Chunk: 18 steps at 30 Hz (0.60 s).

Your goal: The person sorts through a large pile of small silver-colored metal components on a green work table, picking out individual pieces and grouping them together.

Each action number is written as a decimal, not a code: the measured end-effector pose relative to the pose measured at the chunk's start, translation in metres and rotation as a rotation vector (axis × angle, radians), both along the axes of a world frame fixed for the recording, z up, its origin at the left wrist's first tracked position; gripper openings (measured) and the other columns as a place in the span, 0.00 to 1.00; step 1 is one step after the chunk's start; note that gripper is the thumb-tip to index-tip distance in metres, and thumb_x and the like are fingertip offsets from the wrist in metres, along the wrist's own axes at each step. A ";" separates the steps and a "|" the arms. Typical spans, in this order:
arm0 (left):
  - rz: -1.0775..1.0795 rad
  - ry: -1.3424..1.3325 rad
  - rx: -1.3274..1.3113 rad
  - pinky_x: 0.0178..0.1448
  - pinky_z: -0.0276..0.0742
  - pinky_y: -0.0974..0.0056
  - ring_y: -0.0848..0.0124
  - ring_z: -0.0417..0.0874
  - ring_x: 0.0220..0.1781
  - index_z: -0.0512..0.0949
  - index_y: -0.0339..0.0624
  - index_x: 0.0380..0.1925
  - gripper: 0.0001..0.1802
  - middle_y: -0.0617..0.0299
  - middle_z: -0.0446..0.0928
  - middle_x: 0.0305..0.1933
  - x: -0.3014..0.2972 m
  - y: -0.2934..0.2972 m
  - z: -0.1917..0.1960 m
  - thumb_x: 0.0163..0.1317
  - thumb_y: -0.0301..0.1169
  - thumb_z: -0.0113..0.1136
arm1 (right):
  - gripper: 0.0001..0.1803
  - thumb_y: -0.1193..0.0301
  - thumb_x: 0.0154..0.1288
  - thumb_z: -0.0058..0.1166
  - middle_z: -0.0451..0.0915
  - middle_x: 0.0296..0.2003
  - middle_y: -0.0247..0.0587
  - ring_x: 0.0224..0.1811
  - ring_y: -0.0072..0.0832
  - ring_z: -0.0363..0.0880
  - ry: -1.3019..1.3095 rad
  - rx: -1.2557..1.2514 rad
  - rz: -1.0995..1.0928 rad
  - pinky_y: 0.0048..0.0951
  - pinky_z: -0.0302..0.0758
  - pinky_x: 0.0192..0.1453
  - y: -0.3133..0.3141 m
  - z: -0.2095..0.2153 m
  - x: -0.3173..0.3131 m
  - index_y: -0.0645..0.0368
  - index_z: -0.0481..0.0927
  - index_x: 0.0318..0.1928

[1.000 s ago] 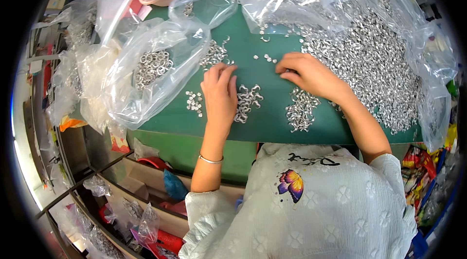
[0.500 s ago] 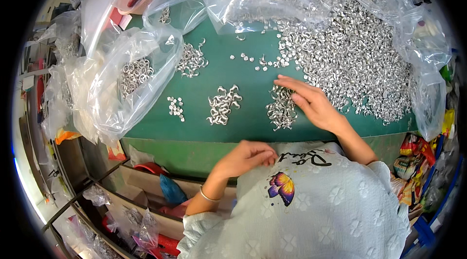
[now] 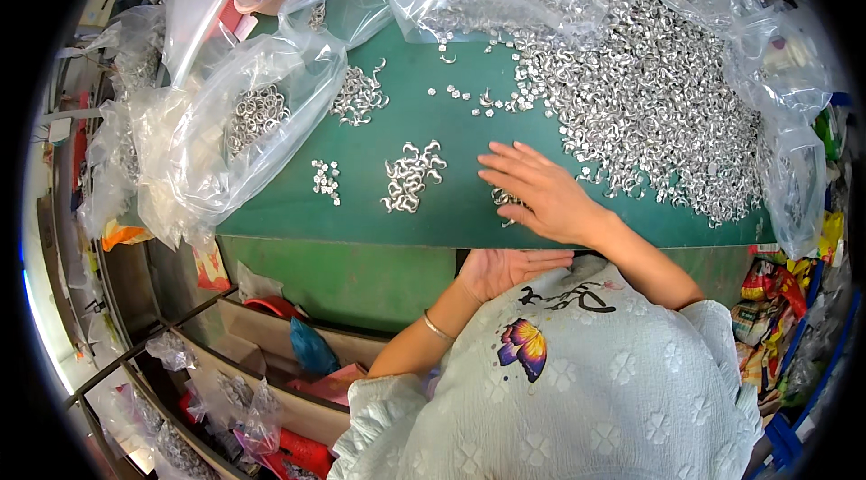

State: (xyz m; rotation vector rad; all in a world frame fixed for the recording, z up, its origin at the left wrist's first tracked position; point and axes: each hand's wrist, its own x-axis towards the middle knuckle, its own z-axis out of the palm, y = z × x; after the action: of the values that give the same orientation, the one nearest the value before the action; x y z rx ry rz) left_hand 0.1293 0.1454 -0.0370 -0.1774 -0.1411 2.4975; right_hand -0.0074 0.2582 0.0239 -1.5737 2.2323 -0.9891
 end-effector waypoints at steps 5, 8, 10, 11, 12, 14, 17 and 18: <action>0.045 -0.051 0.163 0.75 0.52 0.43 0.38 0.55 0.72 0.46 0.34 0.71 0.49 0.31 0.51 0.71 0.000 0.004 -0.002 0.66 0.66 0.22 | 0.27 0.63 0.60 0.58 0.70 0.62 0.46 0.69 0.41 0.62 0.003 0.006 0.059 0.47 0.58 0.73 0.011 -0.002 0.015 0.63 0.73 0.57; 0.150 -0.125 0.340 0.74 0.56 0.44 0.43 0.60 0.71 0.52 0.34 0.69 0.44 0.35 0.56 0.70 0.018 0.008 -0.029 0.69 0.62 0.25 | 0.27 0.65 0.58 0.59 0.69 0.63 0.45 0.70 0.41 0.61 -0.070 0.012 0.148 0.48 0.58 0.73 0.022 -0.001 0.031 0.62 0.73 0.58; 0.151 -0.259 0.437 0.72 0.60 0.45 0.45 0.64 0.69 0.56 0.34 0.67 0.39 0.38 0.60 0.68 0.023 0.005 -0.039 0.71 0.57 0.26 | 0.25 0.66 0.59 0.60 0.71 0.61 0.45 0.68 0.41 0.64 -0.075 0.013 0.229 0.47 0.61 0.72 0.029 -0.001 0.040 0.62 0.74 0.57; 0.118 -0.343 0.513 0.71 0.61 0.45 0.46 0.66 0.67 0.57 0.35 0.66 0.36 0.40 0.62 0.66 0.024 0.001 -0.039 0.72 0.54 0.25 | 0.24 0.67 0.60 0.59 0.72 0.60 0.45 0.67 0.40 0.65 -0.101 -0.022 0.268 0.47 0.62 0.71 0.032 -0.003 0.045 0.61 0.75 0.56; 0.084 -0.427 0.589 0.71 0.63 0.46 0.47 0.67 0.66 0.59 0.36 0.65 0.33 0.43 0.65 0.65 0.023 -0.002 -0.040 0.73 0.51 0.24 | 0.23 0.67 0.60 0.59 0.73 0.59 0.45 0.66 0.40 0.67 -0.127 -0.056 0.308 0.46 0.64 0.70 0.035 -0.005 0.049 0.61 0.75 0.56; 0.010 -0.390 0.405 0.67 0.68 0.47 0.50 0.70 0.64 0.62 0.34 0.62 0.29 0.44 0.67 0.62 0.019 -0.006 -0.044 0.74 0.46 0.27 | 0.20 0.70 0.61 0.59 0.76 0.55 0.45 0.63 0.39 0.71 -0.187 -0.106 0.372 0.44 0.68 0.67 0.036 -0.004 0.054 0.61 0.77 0.54; 0.013 -0.319 0.297 0.64 0.73 0.49 0.54 0.74 0.61 0.64 0.33 0.59 0.25 0.43 0.69 0.59 0.021 -0.005 -0.062 0.74 0.42 0.33 | 0.15 0.72 0.62 0.58 0.79 0.51 0.47 0.59 0.40 0.74 -0.385 -0.152 0.393 0.43 0.70 0.65 0.035 -0.002 0.057 0.64 0.80 0.49; 0.031 -0.292 0.291 0.63 0.74 0.49 0.54 0.75 0.60 0.65 0.32 0.59 0.25 0.43 0.70 0.58 0.023 -0.002 -0.071 0.74 0.41 0.35 | 0.13 0.74 0.62 0.57 0.80 0.49 0.48 0.57 0.40 0.76 -0.528 -0.152 0.358 0.41 0.71 0.63 0.034 0.000 0.056 0.65 0.80 0.47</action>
State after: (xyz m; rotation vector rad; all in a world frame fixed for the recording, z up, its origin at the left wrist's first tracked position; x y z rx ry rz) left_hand 0.1520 0.1431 -0.1077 -0.4183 -0.6266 2.4344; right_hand 0.0490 0.2919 0.0244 -1.4779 1.4967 -1.2972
